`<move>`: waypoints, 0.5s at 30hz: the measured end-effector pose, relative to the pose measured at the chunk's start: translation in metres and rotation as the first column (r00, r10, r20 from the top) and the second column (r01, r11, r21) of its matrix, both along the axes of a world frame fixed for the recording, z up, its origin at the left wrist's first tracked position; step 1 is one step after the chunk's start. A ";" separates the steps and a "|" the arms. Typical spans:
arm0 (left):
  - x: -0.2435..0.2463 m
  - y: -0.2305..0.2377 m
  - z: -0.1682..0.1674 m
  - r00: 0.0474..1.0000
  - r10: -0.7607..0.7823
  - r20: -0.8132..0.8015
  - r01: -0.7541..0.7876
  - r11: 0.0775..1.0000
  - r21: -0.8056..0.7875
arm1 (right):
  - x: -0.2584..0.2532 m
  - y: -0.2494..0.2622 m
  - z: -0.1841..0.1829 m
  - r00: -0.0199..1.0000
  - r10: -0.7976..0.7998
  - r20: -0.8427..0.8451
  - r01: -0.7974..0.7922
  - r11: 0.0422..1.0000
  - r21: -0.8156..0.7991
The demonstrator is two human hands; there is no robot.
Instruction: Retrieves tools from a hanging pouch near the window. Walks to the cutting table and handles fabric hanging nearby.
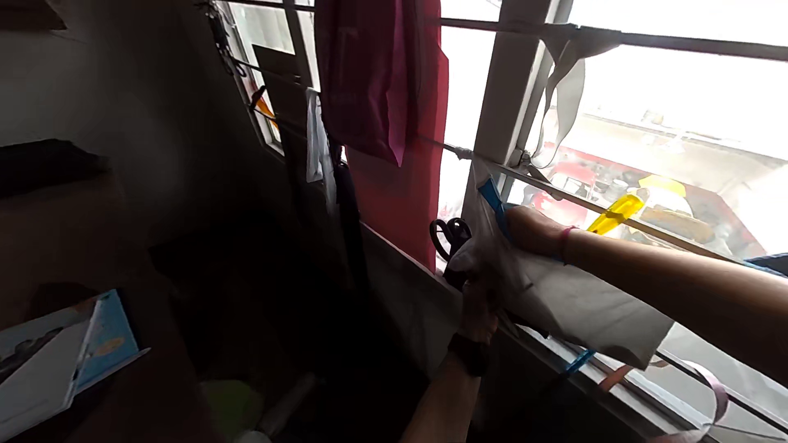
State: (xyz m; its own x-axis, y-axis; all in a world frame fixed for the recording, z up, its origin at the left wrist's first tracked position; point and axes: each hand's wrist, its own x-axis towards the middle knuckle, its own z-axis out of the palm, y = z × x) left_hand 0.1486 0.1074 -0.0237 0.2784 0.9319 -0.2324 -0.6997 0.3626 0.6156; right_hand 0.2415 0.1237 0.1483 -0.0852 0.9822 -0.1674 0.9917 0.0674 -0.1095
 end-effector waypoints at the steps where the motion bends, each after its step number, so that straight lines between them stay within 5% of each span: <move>1: 0.000 0.000 0.001 1.000 0.012 0.017 -0.012 1.000 -0.019 | 0.001 -0.003 0.000 1.000 0.017 0.004 -0.017 0.999 0.029; 4: -0.005 0.003 0.003 0.996 0.037 0.081 -0.034 0.999 -0.037 | 0.012 -0.005 0.000 0.984 0.141 -0.108 -0.124 0.981 0.151; 9: -0.008 0.007 0.016 0.999 0.023 -0.048 -0.020 0.998 0.053 | 0.006 -0.006 0.017 0.970 0.127 -0.209 -0.136 0.990 -0.031; 15: 0.004 -0.003 0.025 0.986 0.109 -0.129 -0.105 0.994 0.033 | 0.009 -0.007 0.016 0.971 0.134 -0.199 -0.136 0.991 0.006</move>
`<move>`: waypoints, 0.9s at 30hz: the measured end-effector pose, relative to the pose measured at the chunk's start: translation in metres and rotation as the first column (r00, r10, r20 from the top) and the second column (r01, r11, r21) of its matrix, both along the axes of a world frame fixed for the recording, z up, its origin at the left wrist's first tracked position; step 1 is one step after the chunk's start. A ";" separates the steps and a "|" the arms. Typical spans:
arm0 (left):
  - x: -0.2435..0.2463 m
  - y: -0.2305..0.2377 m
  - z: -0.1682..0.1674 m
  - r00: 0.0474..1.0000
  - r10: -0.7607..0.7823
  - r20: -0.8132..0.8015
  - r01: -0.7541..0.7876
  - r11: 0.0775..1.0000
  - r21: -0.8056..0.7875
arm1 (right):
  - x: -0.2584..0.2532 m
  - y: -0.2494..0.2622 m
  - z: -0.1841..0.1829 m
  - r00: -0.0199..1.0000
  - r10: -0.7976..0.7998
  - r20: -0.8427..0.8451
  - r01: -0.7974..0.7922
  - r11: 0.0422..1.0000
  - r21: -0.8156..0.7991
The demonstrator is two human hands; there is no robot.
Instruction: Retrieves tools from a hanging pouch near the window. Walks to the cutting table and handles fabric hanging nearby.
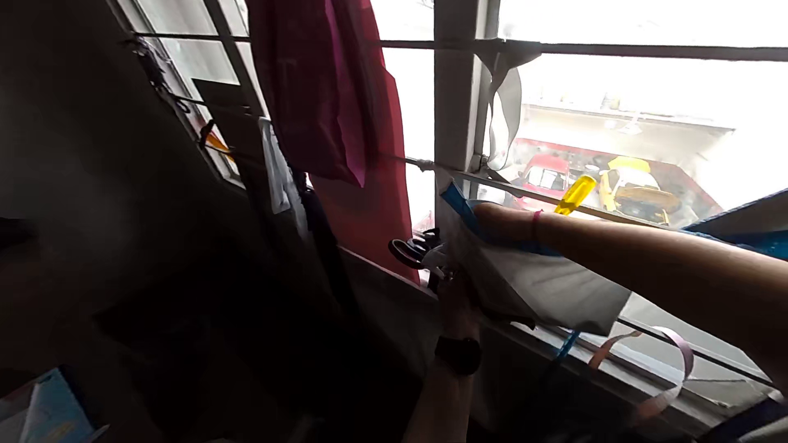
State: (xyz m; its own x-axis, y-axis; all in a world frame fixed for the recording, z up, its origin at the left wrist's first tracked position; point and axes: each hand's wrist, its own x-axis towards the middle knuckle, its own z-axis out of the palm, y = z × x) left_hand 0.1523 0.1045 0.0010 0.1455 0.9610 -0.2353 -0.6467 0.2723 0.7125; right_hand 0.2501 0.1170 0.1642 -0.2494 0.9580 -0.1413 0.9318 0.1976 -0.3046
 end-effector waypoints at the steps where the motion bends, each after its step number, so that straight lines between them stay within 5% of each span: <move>1: 0.002 -0.001 0.001 0.999 0.017 0.049 -0.016 1.000 -0.007 | 0.001 0.001 0.003 0.999 0.029 0.029 -0.028 0.999 -0.022; 5: 0.002 0.003 0.002 0.971 0.020 0.240 -0.012 0.999 -0.035 | 0.009 0.005 0.013 0.999 0.045 -0.015 -0.046 0.995 -0.087; 8: 0.001 0.005 0.009 0.974 0.022 0.227 -0.028 0.999 0.026 | 0.013 0.008 0.013 0.999 0.027 -0.035 -0.031 0.994 -0.109; 13: 0.008 0.005 0.014 0.979 -0.005 0.206 0.008 1.000 -0.018 | -0.004 0.017 0.020 0.929 0.138 0.343 -0.043 0.961 -0.272; 19: 0.003 0.017 -0.001 0.991 -0.005 0.131 0.008 1.000 -0.023 | 0.000 0.010 0.029 0.865 0.177 0.470 -0.079 0.972 -0.221; 27: 0.005 0.003 -0.063 0.928 -0.273 0.254 0.294 0.955 -0.047 | 0.038 -0.004 0.033 0.948 0.184 0.259 -0.139 0.973 -0.183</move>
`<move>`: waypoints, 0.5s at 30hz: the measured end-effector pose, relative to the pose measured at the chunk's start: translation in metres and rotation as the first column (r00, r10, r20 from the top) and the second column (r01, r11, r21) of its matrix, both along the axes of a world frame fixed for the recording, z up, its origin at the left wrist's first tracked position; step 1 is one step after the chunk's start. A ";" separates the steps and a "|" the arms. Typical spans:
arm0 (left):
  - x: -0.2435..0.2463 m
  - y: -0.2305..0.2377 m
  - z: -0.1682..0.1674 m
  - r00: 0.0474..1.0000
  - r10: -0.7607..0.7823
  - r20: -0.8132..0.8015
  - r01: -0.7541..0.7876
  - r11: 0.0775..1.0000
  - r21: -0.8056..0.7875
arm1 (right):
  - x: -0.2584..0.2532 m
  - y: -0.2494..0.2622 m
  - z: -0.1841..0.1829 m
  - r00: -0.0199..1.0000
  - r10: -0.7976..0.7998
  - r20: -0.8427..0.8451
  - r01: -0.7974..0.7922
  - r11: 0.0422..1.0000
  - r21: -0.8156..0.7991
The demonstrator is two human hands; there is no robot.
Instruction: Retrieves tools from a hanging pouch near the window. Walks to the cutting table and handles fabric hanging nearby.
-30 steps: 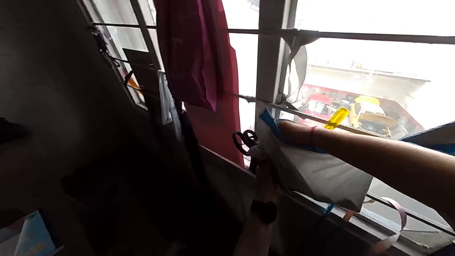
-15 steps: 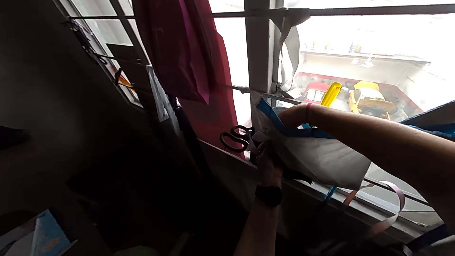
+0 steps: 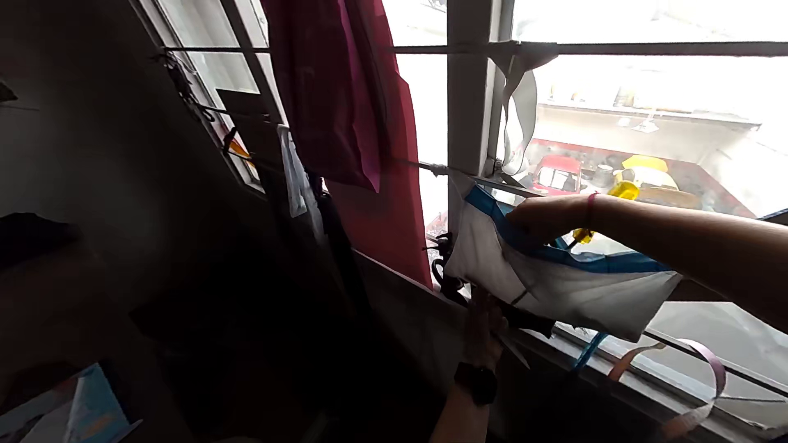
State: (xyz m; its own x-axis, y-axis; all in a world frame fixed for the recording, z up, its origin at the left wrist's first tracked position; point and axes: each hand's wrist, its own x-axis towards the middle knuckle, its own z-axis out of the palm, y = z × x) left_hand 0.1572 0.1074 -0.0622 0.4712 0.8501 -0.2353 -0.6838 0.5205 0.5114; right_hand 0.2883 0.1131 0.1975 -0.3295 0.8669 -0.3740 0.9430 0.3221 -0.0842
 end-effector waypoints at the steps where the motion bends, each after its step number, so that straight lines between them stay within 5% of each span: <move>1: 0.000 -0.002 -0.005 1.000 -0.007 0.008 0.007 1.000 -0.009 | 0.004 -0.001 0.002 0.999 0.016 -0.041 -0.016 1.000 0.000; 7: 0.007 -0.017 0.018 1.000 -0.007 0.004 0.007 1.000 -0.008 | -0.011 0.006 -0.015 0.998 0.026 0.052 -0.023 0.998 -0.056; 15: 0.009 -0.027 0.044 0.997 0.033 -0.074 -0.036 0.999 -0.036 | -0.030 0.001 -0.013 0.957 -0.158 0.243 0.179 0.981 -0.068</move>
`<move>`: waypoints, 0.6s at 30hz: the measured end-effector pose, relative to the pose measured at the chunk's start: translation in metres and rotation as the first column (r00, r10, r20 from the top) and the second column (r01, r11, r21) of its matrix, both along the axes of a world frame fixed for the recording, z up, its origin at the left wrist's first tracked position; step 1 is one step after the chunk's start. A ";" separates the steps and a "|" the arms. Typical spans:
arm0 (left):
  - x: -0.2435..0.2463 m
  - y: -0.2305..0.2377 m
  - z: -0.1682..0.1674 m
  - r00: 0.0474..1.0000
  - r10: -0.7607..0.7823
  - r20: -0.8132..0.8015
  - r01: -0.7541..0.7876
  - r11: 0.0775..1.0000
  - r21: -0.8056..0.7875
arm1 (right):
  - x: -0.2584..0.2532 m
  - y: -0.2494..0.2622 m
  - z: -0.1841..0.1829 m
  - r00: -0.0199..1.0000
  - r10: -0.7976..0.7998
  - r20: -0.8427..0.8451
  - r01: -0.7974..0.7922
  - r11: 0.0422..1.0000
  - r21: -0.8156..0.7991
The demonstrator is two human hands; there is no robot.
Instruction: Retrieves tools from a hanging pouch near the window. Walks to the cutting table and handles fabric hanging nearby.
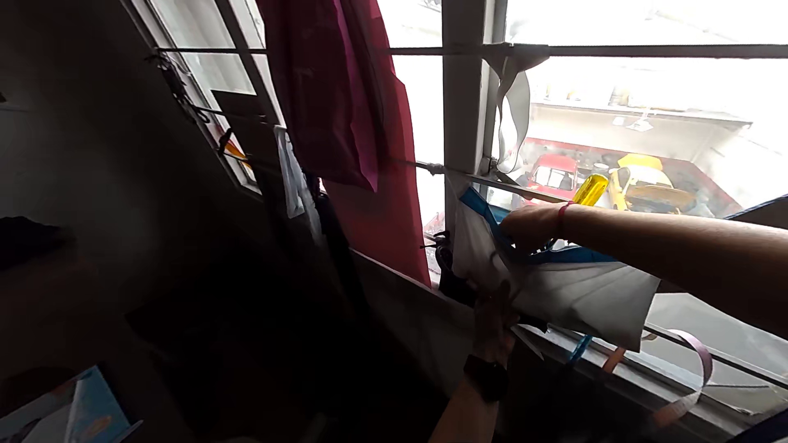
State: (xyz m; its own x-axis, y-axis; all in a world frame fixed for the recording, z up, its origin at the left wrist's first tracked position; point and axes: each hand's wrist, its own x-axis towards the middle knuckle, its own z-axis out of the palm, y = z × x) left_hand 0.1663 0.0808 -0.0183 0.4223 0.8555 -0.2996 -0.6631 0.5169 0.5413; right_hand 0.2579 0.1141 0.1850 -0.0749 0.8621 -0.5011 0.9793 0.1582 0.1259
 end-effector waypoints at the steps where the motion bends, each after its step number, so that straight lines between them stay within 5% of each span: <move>1: 0.000 0.000 0.000 1.000 0.005 0.010 -0.005 1.000 -0.001 | -0.003 -0.001 0.002 1.000 -0.003 0.016 0.004 1.000 -0.016; 5: -0.003 0.000 -0.007 0.999 -0.030 0.024 0.029 0.999 0.033 | 0.002 0.001 0.005 0.994 0.097 -0.052 -0.098 0.995 -0.019; 9: -0.005 0.006 -0.014 1.000 -0.024 0.009 0.024 1.000 -0.011 | 0.026 0.011 0.016 0.924 0.286 -0.253 -0.253 0.955 0.156; 18: -0.001 0.010 -0.030 0.996 -0.052 0.077 0.055 0.998 -0.035 | 0.056 -0.013 0.066 0.836 0.377 -0.399 -0.165 0.866 0.472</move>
